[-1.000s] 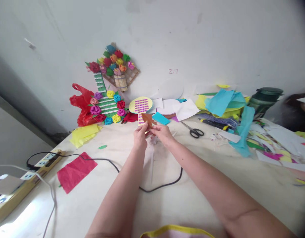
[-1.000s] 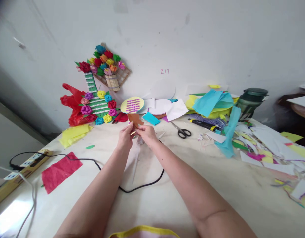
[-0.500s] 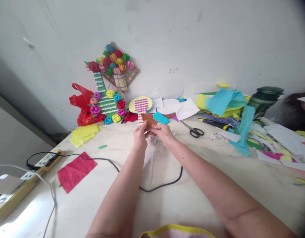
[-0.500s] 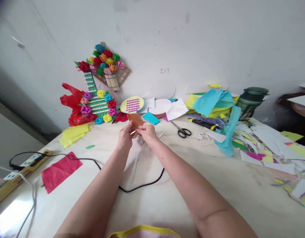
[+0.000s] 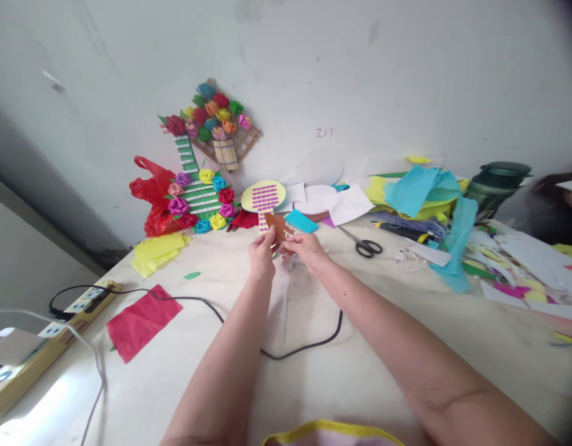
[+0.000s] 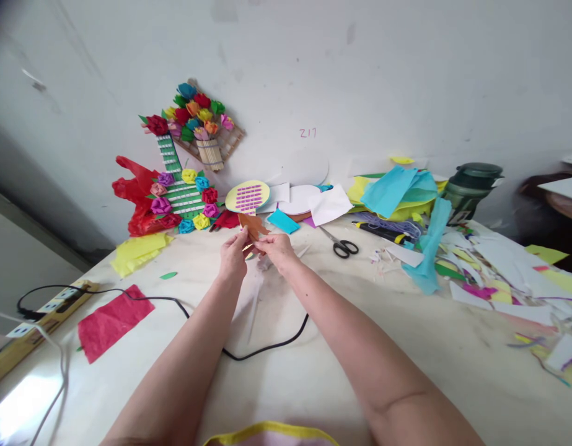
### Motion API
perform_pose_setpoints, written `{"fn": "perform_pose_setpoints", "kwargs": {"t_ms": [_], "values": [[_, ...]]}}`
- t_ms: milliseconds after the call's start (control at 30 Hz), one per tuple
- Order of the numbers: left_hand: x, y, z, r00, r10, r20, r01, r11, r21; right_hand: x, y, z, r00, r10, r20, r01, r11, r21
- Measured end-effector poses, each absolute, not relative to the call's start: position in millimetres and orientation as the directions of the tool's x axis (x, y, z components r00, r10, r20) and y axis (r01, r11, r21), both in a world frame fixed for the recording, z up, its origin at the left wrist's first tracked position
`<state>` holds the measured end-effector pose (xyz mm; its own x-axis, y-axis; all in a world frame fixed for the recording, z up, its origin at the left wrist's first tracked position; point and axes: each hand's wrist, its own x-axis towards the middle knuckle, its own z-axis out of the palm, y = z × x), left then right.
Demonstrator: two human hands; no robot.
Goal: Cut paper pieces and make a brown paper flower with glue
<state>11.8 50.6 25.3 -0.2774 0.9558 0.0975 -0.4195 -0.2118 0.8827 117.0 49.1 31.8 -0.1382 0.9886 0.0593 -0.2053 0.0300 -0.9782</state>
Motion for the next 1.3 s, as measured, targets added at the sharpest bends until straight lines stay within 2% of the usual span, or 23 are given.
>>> {"fn": "perform_pose_setpoints", "kwargs": {"t_ms": [333,533,800,933,1033,1300], "values": [[11.0,47.8,30.1,-0.31,0.948,0.074,-0.428,-0.209,0.88,117.4,47.9,32.3,-0.209,0.978,0.027,-0.193,-0.014,-0.981],[13.1,49.1,28.2,-0.252,0.965,0.074,-0.43,-0.18,0.885,116.5,48.2,33.3,-0.162,0.987,0.021,-0.209,-0.014,-0.978],[11.6,48.3,26.1,-0.198,0.975,0.1,-0.434,-0.178,0.883,121.1,45.3,40.4,-0.269,0.963,-0.025,-0.254,-0.096,-0.962],[10.1,49.6,25.7,-0.199,0.979,0.055,-0.448,-0.141,0.883,124.1,42.9,43.6,-0.29,0.955,-0.067,-0.171,-0.121,-0.978],[10.2,50.2,25.3,-0.186,0.982,0.044,-0.443,-0.124,0.888,123.6,42.2,42.9,-0.266,0.961,-0.069,-0.135,-0.108,-0.985],[10.0,52.9,21.0,-0.154,0.988,0.022,-0.444,-0.089,0.892,120.0,46.5,39.8,-0.167,0.986,-0.028,-0.205,-0.062,-0.977]]}}
